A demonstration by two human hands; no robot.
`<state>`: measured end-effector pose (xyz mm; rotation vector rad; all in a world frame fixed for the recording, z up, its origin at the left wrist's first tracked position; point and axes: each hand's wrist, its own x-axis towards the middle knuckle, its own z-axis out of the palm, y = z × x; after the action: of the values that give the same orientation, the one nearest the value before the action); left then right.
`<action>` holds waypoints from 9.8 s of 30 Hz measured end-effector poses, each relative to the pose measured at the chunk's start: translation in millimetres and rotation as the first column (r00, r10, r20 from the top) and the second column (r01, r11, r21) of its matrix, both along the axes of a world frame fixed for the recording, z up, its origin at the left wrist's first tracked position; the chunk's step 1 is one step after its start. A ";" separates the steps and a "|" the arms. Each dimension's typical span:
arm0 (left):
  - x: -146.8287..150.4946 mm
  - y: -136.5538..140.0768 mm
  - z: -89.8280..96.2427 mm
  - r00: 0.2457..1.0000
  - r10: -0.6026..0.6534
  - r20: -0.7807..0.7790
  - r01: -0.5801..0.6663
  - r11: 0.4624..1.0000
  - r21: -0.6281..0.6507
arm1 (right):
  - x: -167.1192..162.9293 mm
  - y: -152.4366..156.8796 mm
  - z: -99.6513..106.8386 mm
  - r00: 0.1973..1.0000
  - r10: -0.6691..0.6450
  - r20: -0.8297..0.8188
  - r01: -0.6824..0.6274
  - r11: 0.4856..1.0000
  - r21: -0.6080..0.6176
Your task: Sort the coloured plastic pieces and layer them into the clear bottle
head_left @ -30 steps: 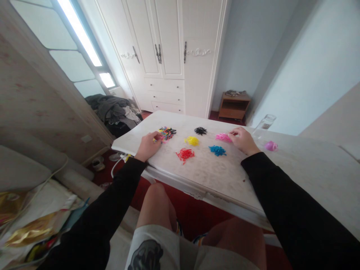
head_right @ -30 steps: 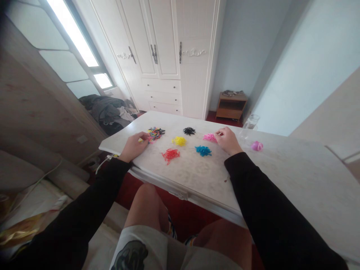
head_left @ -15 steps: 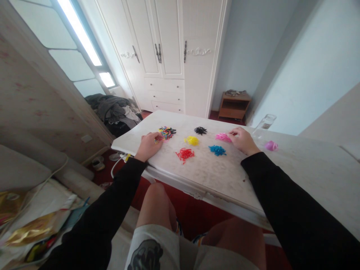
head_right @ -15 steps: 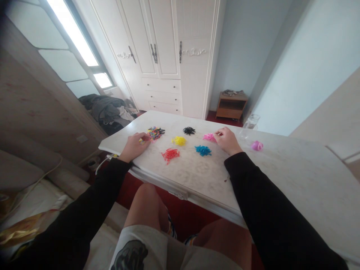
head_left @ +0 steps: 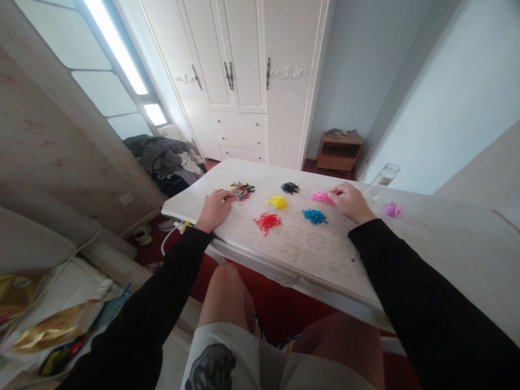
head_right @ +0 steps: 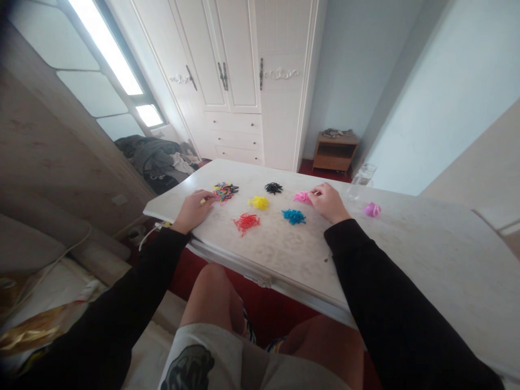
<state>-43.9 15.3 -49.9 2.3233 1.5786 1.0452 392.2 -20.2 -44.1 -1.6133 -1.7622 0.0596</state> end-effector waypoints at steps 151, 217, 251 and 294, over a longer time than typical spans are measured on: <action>21.5 -9.6 -3.5 0.970 0.129 -0.204 -0.125 0.992 0.031 | -15.8 -15.2 16.5 0.958 0.265 0.108 -0.256 0.962 -0.093; 16.1 -6.5 -6.9 0.997 0.019 -0.070 -0.016 0.998 0.053 | -35.6 -26.8 19.9 0.940 0.336 0.054 -0.328 0.937 -0.118; 147.2 82.1 10.1 0.878 -0.479 -0.002 0.479 0.878 0.002 | -39.3 -25.4 17.5 0.935 0.347 0.077 -0.338 0.935 -0.109; 151.4 40.8 28.9 0.679 -0.701 0.218 0.704 0.706 0.080 | -63.2 -43.3 27.5 0.839 0.530 0.123 -0.524 0.848 -0.080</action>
<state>107.5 56.1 -21.0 2.3470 0.4814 1.0233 328.9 -63.4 -16.6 -1.1322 -2.2891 0.2515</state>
